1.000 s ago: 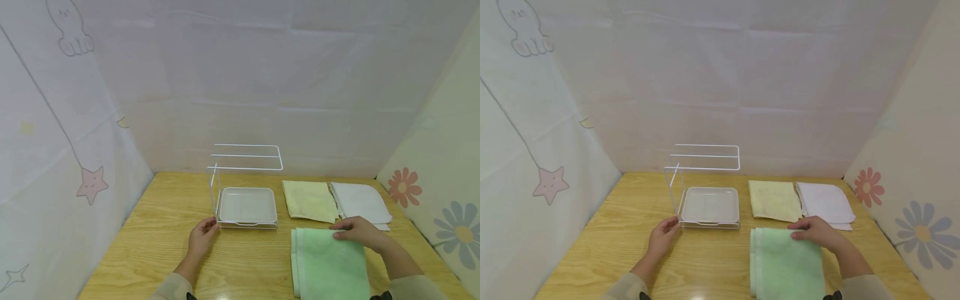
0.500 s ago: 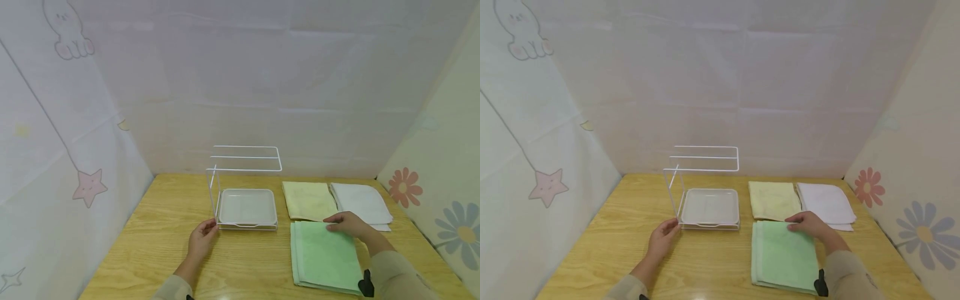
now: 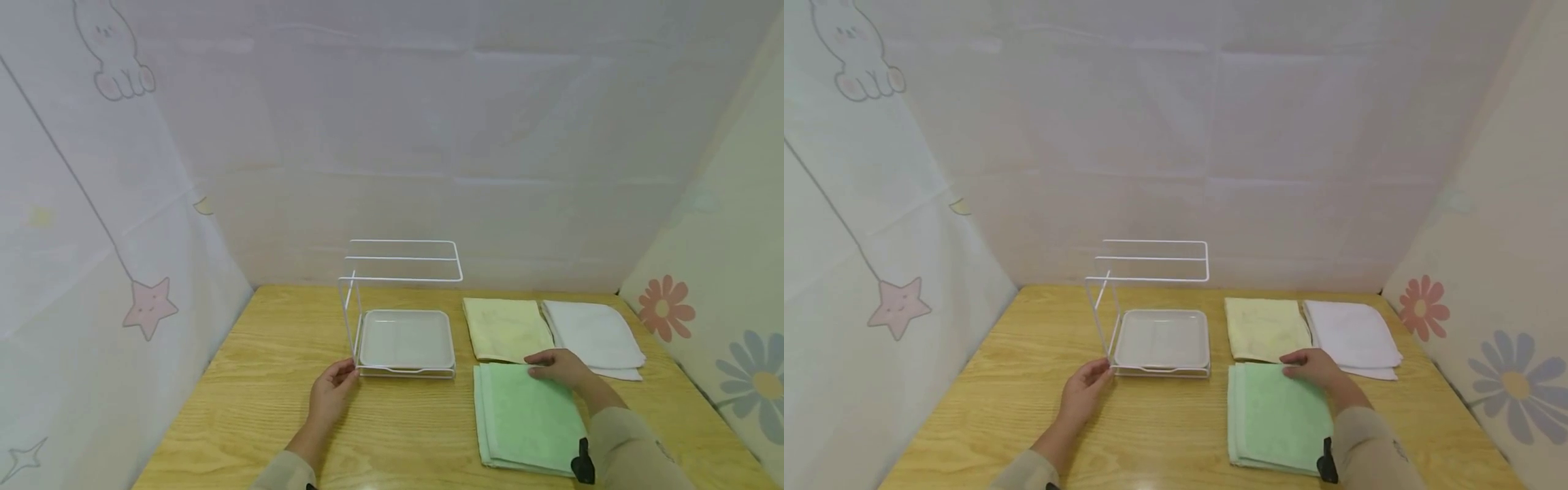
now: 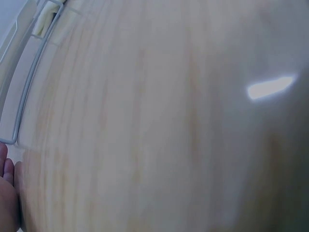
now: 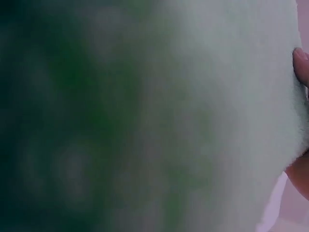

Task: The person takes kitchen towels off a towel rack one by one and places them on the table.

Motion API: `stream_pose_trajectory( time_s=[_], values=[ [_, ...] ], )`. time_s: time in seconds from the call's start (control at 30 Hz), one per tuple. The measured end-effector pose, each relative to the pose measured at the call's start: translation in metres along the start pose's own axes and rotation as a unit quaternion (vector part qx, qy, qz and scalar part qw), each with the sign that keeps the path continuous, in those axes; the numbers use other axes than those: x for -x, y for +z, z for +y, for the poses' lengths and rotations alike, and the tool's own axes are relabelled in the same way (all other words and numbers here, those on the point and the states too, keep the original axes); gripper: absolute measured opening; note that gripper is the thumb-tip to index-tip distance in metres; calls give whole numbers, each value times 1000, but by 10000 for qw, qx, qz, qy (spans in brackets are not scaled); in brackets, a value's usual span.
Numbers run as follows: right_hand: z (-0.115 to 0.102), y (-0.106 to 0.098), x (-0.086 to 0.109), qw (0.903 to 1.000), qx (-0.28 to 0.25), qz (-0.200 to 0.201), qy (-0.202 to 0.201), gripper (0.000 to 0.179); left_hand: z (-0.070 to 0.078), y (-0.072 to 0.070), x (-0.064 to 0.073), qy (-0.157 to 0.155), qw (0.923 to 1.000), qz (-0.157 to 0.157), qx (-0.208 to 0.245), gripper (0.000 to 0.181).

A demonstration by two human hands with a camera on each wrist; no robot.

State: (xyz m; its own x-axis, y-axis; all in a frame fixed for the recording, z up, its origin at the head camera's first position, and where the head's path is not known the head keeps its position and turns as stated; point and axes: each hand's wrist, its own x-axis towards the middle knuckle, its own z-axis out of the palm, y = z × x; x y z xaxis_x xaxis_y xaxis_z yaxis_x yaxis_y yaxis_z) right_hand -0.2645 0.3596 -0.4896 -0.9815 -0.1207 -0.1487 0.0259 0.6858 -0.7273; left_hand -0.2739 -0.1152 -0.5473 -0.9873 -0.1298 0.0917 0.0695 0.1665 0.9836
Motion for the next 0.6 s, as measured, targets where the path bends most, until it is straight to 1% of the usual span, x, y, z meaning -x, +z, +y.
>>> stream_pose_trajectory(
  time_s=[0.13, 0.2, 0.27, 0.43, 0.53, 0.6],
  values=[
    [2, 2, 1, 9998, 124, 113, -61, 42, 0, 1, 0, 20, 10000, -4, -2, 29],
    [3, 4, 1, 9997, 169, 164, -101, 43, 0, 2, 1, 78, 10000, 0, -2, 29],
    [3, 4, 2, 9996, 143, 196, -116, 44, 1, 2, 2, 78, 10000, -2, 14, 28],
    [3, 8, 4, 9991, 83, 425, -23, 49, 1, 0, 3, 46, 10000, 11, -27, 29],
    [2, 11, 7, 9971, 369, 652, -149, 55, 1, -1, 4, 58, 10000, 5, -15, 29],
    [0, 13, 9, 9935, 713, 828, -335, 59, 1, -2, 5, 48, 10000, -26, 17, 30]
  ],
)
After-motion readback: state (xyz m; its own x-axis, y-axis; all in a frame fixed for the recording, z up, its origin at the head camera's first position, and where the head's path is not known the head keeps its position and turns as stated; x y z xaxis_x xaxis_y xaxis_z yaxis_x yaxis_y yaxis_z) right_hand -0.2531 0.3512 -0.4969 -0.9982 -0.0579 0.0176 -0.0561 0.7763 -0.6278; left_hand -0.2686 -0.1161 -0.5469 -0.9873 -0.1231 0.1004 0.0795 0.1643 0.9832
